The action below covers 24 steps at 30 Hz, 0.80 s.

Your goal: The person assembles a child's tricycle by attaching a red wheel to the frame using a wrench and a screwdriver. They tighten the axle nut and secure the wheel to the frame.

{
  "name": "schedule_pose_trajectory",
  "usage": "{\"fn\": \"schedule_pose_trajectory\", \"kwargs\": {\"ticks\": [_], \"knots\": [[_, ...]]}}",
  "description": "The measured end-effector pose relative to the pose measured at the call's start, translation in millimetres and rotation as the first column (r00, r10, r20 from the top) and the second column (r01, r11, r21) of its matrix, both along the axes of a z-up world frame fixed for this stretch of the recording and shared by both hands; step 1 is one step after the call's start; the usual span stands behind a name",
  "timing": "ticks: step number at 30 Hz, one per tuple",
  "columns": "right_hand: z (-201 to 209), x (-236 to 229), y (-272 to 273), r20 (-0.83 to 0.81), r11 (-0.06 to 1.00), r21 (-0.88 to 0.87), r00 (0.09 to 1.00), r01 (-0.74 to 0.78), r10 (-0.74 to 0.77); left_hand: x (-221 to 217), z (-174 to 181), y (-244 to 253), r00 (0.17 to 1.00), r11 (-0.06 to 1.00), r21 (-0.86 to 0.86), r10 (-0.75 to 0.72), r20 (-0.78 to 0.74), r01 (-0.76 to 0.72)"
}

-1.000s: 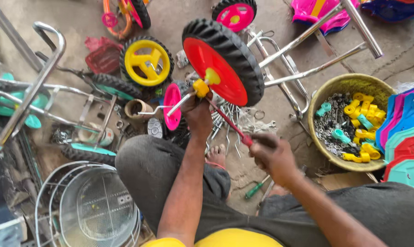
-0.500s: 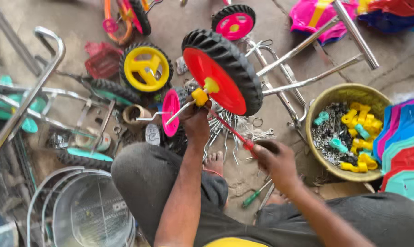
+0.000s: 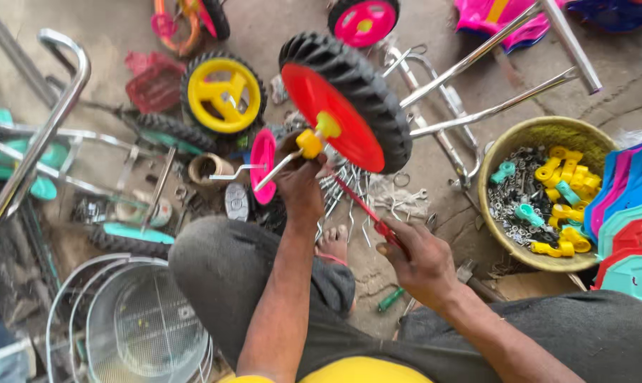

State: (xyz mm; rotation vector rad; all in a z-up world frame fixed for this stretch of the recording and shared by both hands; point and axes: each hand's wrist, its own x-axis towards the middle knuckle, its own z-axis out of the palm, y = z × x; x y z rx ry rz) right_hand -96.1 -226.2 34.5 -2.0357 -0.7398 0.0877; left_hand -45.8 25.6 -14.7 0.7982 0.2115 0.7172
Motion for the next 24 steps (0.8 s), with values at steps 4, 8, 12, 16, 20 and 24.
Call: {"fn": "schedule_pose_trajectory", "kwargs": {"ticks": [4,8,12,16,20,24], "knots": [[-4,14,-11,-0.864,0.924,0.278,0.489,0.261,0.121,-8,-7,9,0.997,0.999,-0.013,-0.049,0.054,0.05],[15,33,-12,-0.956,0.901,0.28,0.179,0.331,0.232,-1,-7,28,0.994,0.989,-0.103,-0.101,0.049,0.106],[34,49,-33,-0.942,0.998,0.061,0.328,-0.031,0.068,19,25,65,0.971,0.99,-0.005,0.14,-0.193,-0.144],[37,83,-94,-0.444,0.9,-0.023,0.811,-0.436,0.381,34,84,106,0.919,0.952,0.286,0.208,-0.334,-0.112],[19,103,-121,-0.613,0.877,-0.479,0.702,0.036,-0.363,65,144,111,0.944,0.555,0.827,0.219,-0.249,0.089],[9,97,-103,-0.311,0.969,-0.136,0.92,0.204,-0.237,121,204,93,0.92,0.009,0.939,0.201,-0.337,0.343]]}}
